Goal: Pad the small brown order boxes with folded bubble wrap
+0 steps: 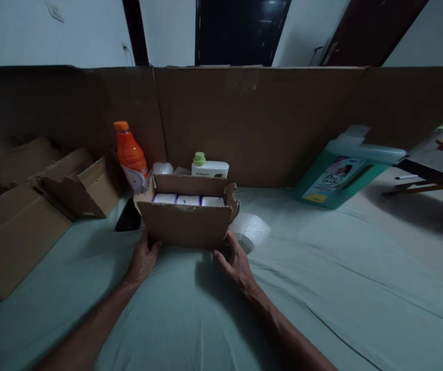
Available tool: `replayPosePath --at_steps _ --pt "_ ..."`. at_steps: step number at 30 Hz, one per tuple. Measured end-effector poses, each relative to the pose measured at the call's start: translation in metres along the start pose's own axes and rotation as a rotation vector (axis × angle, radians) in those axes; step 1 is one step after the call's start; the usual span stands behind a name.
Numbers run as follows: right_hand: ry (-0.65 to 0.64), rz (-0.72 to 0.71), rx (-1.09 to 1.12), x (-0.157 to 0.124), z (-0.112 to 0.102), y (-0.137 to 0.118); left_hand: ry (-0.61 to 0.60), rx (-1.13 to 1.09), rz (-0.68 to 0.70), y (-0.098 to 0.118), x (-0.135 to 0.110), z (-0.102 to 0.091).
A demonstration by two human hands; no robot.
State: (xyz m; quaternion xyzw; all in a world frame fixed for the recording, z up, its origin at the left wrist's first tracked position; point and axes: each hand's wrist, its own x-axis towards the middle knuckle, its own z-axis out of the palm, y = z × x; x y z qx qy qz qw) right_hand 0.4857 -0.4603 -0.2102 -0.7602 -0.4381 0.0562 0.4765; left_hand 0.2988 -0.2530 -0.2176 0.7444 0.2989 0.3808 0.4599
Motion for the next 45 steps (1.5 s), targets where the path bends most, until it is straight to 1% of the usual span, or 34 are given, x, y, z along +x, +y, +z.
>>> replayPosePath --at_steps 2,4,7,8,9,11,13,14,16,18,20,21,22,24,25,26,27,29,31,33,34,36,39,41,43,45 --pt "-0.012 -0.007 0.006 -0.002 -0.004 -0.004 0.017 0.007 0.011 -0.001 0.000 -0.002" --pt "0.032 -0.063 -0.086 -0.003 -0.012 -0.008 0.027 -0.002 0.018 -0.003 -0.001 -0.004" --pt "0.165 -0.209 -0.398 0.001 -0.029 -0.016 0.040 -0.074 0.003 -0.007 -0.001 -0.007" --pt "0.181 -0.239 -0.513 0.005 -0.036 -0.018 0.048 -0.101 -0.005 -0.008 -0.001 -0.007" --pt "0.169 -0.243 -0.614 0.011 -0.042 -0.019 0.058 -0.124 -0.011 -0.009 -0.001 -0.007" --pt "0.092 -0.168 -0.717 0.024 -0.052 -0.018 0.072 -0.144 -0.016 -0.013 0.001 -0.007" --pt "0.051 -0.047 -0.708 0.033 -0.064 -0.015 0.086 -0.141 -0.021 -0.016 0.003 -0.007" --pt "0.061 0.007 -0.684 0.033 -0.071 -0.013 0.098 -0.135 -0.026 -0.017 0.004 -0.007" --pt "0.127 0.081 -0.651 0.025 -0.088 -0.013 0.127 -0.116 -0.039 -0.018 0.002 -0.010" --pt "0.188 0.116 -0.635 0.003 -0.106 -0.021 0.160 -0.100 -0.052 -0.014 -0.007 -0.014" --pt "0.193 0.127 -0.609 -0.025 -0.118 -0.037 0.174 -0.060 -0.026 -0.002 -0.028 -0.020" --pt "0.165 0.125 -0.575 -0.039 -0.120 -0.049 0.158 -0.027 0.017 0.007 -0.042 -0.023" --pt "0.121 0.119 -0.522 -0.051 -0.119 -0.062 0.122 0.006 0.075 0.018 -0.058 -0.026" --pt "-0.006 0.107 -0.376 -0.068 -0.106 -0.090 -0.005 0.042 0.195 0.044 -0.091 -0.031" --pt "-0.086 0.102 -0.295 -0.072 -0.096 -0.103 -0.082 0.026 0.222 0.057 -0.106 -0.033" --pt "-0.171 0.096 -0.222 -0.073 -0.084 -0.116 -0.150 -0.014 0.217 0.069 -0.118 -0.035" --pt "-0.260 0.084 -0.160 -0.072 -0.072 -0.128 -0.212 -0.071 0.186 0.079 -0.127 -0.035" --pt "-0.433 0.027 -0.054 -0.066 -0.048 -0.146 -0.308 -0.187 0.047 0.092 -0.136 -0.038" --pt "-0.552 -0.063 0.007 -0.060 -0.030 -0.155 -0.351 -0.293 -0.140 0.093 -0.135 -0.044" --pt "-0.621 -0.122 0.020 -0.059 -0.021 -0.154 -0.315 -0.374 -0.286 0.085 -0.131 -0.054" --pt "-0.641 -0.119 0.024 -0.060 -0.018 -0.150 -0.275 -0.395 -0.321 0.080 -0.128 -0.060" --pt "-0.643 -0.046 0.075 -0.064 -0.015 -0.137 -0.198 -0.381 -0.341 0.068 -0.123 -0.070" --pt "-0.549 0.102 0.213 -0.073 -0.009 -0.118 -0.149 -0.286 -0.349 0.050 -0.116 -0.083" --pt "-0.475 0.146 0.235 -0.076 -0.005 -0.108 -0.126 -0.246 -0.365 0.042 -0.112 -0.091" --pt "-0.440 0.145 0.193 -0.077 -0.002 -0.102 -0.072 -0.167 -0.328 0.039 -0.112 -0.099" --pt "-0.454 0.119 0.140 -0.075 0.000 -0.097 0.012 -0.023 -0.192 0.045 -0.118 -0.105"
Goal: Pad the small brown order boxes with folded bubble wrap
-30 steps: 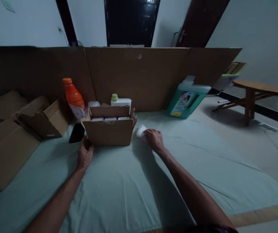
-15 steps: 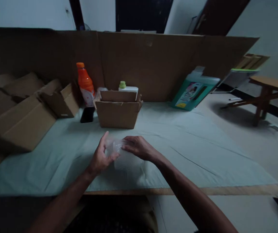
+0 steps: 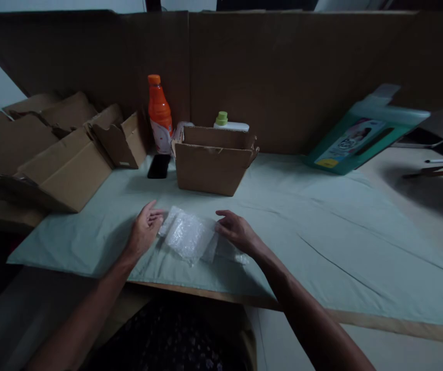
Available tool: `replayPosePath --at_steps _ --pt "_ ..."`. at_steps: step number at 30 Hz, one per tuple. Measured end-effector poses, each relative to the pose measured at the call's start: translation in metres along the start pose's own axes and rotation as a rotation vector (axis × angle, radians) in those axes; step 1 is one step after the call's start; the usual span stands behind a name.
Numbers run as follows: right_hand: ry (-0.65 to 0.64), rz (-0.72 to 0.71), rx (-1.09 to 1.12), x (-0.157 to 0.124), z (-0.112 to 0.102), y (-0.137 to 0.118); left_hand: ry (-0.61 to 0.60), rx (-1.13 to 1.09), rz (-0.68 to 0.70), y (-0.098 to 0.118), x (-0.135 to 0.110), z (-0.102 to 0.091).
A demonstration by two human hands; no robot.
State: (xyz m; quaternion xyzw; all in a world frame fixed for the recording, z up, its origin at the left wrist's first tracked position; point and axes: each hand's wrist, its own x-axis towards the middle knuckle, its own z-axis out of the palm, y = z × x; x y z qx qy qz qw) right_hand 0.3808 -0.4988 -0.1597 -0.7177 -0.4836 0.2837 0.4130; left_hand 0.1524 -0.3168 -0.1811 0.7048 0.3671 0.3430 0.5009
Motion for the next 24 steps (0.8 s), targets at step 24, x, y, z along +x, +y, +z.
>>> replayPosePath --at_steps 24 --pt "-0.260 -0.374 -0.903 0.060 -0.019 -0.049 -0.131 -0.126 -0.325 0.018 -0.068 -0.031"
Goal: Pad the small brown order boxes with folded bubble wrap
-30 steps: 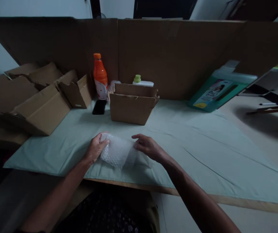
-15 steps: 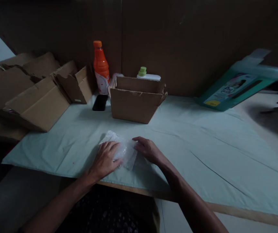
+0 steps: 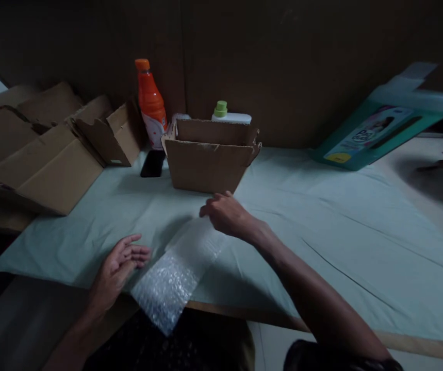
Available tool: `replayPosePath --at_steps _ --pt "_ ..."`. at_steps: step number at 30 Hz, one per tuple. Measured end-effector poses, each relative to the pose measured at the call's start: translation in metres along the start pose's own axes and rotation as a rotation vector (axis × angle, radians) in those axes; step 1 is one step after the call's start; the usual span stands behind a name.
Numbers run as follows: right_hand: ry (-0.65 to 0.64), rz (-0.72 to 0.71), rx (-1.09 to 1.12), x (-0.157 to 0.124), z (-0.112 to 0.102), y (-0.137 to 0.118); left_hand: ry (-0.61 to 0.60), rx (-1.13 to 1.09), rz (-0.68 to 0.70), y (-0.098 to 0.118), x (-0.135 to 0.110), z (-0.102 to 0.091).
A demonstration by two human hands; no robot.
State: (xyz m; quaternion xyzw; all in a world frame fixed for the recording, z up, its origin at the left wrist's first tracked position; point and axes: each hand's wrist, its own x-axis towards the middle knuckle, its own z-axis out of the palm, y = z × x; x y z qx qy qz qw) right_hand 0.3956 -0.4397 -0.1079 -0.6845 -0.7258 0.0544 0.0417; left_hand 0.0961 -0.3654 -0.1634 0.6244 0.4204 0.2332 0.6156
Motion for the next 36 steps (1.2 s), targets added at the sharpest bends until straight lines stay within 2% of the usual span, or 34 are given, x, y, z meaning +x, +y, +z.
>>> replayPosePath --at_steps 2,4,7,9,11,13,16,18,23,28,30,33,36 --pt "0.038 -0.047 -0.050 0.019 0.000 -0.013 0.076 0.071 0.086 -0.003 0.006 0.003" --pt "0.187 -0.073 -0.033 0.025 0.002 -0.019 0.097 0.201 0.166 -0.005 0.013 0.010" --pt "0.469 0.002 0.050 0.007 0.010 -0.012 0.031 0.456 0.276 -0.009 0.017 0.023" --pt "0.552 0.099 0.090 -0.014 0.020 -0.004 -0.002 0.602 0.342 -0.011 0.017 0.033" --pt "0.521 0.152 0.127 -0.034 0.035 -0.003 -0.022 0.712 0.377 -0.011 0.016 0.044" --pt "0.407 0.116 0.165 -0.047 0.052 -0.011 -0.060 0.812 0.382 -0.008 0.015 0.055" --pt "0.252 0.050 0.170 -0.053 0.074 -0.026 -0.125 0.913 0.382 -0.002 0.014 0.065" --pt "0.242 0.059 0.160 -0.054 0.082 -0.031 -0.155 0.932 0.379 0.000 0.014 0.065" --pt "0.302 0.152 0.169 -0.052 0.076 -0.023 -0.207 0.944 0.370 -0.002 0.014 0.055" --pt "0.205 0.233 0.080 -0.020 0.070 -0.018 -0.241 1.014 0.365 -0.001 0.015 0.053" --pt "0.211 0.248 0.069 -0.011 0.073 -0.018 -0.256 1.017 0.364 -0.001 0.016 0.054" --pt "0.327 0.194 0.109 -0.015 0.072 -0.022 -0.282 1.004 0.392 -0.002 0.017 0.054" --pt "0.444 0.142 0.201 -0.030 0.056 -0.030 -0.265 0.967 0.390 -0.004 0.019 0.052"
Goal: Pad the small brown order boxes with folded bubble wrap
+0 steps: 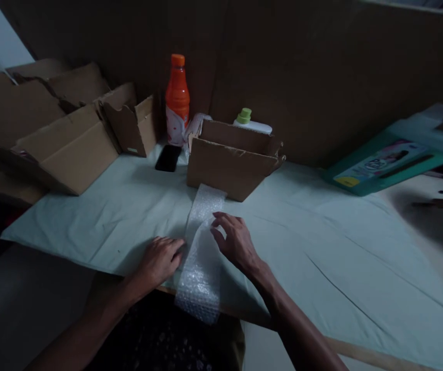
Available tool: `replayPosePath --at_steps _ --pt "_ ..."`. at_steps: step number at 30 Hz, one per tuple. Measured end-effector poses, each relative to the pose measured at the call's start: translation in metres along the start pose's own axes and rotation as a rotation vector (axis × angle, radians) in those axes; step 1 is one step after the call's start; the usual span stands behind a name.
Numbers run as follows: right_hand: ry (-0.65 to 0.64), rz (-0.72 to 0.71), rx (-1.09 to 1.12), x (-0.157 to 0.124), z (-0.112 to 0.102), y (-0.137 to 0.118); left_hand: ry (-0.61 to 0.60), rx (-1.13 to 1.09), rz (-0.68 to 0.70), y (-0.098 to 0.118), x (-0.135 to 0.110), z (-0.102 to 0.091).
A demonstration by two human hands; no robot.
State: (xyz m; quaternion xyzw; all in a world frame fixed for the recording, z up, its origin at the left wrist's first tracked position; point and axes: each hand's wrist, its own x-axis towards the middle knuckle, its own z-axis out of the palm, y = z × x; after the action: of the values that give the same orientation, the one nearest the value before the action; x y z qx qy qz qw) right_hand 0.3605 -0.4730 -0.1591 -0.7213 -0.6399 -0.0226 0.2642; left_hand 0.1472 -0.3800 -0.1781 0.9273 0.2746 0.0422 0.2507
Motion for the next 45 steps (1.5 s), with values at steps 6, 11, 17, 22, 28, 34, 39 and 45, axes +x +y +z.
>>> replayPosePath --at_steps 6,11,17,22,28,34,39,45 --pt "-0.013 0.091 -0.037 0.031 -0.030 -0.012 -0.036 -0.157 0.023 -0.007 0.001 -0.013" --pt "-0.209 0.181 -0.238 0.071 0.002 0.001 0.017 -0.355 -0.027 -0.012 0.001 -0.017" --pt "-0.186 0.210 -0.255 0.065 0.028 0.014 0.068 -0.386 -0.114 -0.010 0.000 -0.014" --pt "-0.118 0.277 -0.189 0.055 0.035 0.027 0.102 -0.626 -0.141 -0.011 -0.007 -0.015" --pt "-0.036 0.276 -0.041 0.057 0.037 0.032 0.179 -0.482 -0.116 -0.007 -0.009 0.005" --pt "0.117 0.252 0.239 0.053 0.018 0.019 0.165 -0.733 -0.130 -0.011 -0.024 -0.012" --pt "0.162 0.152 0.481 0.058 0.009 -0.020 0.267 -0.940 -0.272 -0.029 -0.007 -0.027" --pt "0.164 0.151 0.425 0.056 -0.009 -0.015 0.150 -1.057 -0.255 -0.038 0.031 -0.023"
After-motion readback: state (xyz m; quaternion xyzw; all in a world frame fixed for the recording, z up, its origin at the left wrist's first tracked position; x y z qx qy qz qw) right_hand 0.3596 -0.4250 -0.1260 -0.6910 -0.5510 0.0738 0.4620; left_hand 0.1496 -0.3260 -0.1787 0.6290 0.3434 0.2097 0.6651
